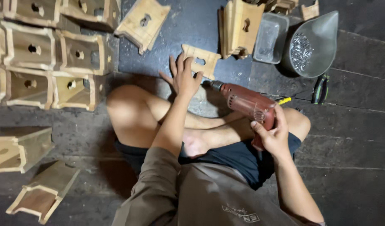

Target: The person drills a hole in a small wooden piece using a power drill while holding it against other wooden components on the floor.

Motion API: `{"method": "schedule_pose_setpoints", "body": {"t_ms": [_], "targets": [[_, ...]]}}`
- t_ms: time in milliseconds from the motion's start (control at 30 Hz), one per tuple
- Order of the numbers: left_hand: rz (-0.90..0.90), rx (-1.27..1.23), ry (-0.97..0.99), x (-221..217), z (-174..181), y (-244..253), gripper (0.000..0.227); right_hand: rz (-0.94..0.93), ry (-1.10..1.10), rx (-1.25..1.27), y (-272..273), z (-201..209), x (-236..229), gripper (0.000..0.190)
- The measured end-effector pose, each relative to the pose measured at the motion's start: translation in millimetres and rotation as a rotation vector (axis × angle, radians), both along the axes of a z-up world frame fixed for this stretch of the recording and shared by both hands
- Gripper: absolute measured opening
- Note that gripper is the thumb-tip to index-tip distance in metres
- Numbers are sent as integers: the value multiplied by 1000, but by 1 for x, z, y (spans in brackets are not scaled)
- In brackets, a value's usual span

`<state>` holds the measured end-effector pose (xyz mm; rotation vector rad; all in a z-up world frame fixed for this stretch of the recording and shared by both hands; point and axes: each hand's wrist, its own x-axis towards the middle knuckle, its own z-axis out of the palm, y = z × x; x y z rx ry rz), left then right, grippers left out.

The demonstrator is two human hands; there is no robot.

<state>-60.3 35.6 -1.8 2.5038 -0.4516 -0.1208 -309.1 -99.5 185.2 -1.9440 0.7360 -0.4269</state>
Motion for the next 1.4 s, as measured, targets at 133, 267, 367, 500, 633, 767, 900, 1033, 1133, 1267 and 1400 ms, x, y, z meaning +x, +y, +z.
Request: {"method": "schedule_pose_setpoints", "body": {"t_ms": [133, 267, 367, 500, 633, 767, 900, 1033, 1133, 1267, 1400], "targets": [[-96, -11, 88, -1, 6, 13, 62, 22, 6, -63, -5, -10, 4, 79], [0, -21, 91, -12, 8, 8, 88, 72, 7, -100, -11, -11, 19, 75], [-10, 31, 154, -21, 14, 8, 99, 99, 20, -115, -10, -11, 24, 76], [-37, 62, 248, -22, 18, 8, 103, 127, 49, -128, -14, -15, 26, 75], [-44, 90, 281, -21, 18, 8, 98, 138, 60, -125, -8, -4, 37, 77], [-41, 79, 304, -21, 18, 7, 96, 156, 94, -143, 0, 11, 47, 77], [-28, 83, 301, -21, 15, 6, 97, 165, 220, -181, 5, 22, 57, 80], [-33, 104, 299, -21, 22, 6, 100, 181, 458, -202, 25, 67, 90, 84], [-44, 107, 325, -20, 30, 8, 110, 228, 697, -208, 35, 83, 111, 85], [-65, 147, 383, -19, 42, 9, 105, 314, 715, -255, 32, 86, 121, 84], [-140, 226, 493, -8, 49, 10, 114, 425, 731, -301, 31, 84, 129, 82]]}}
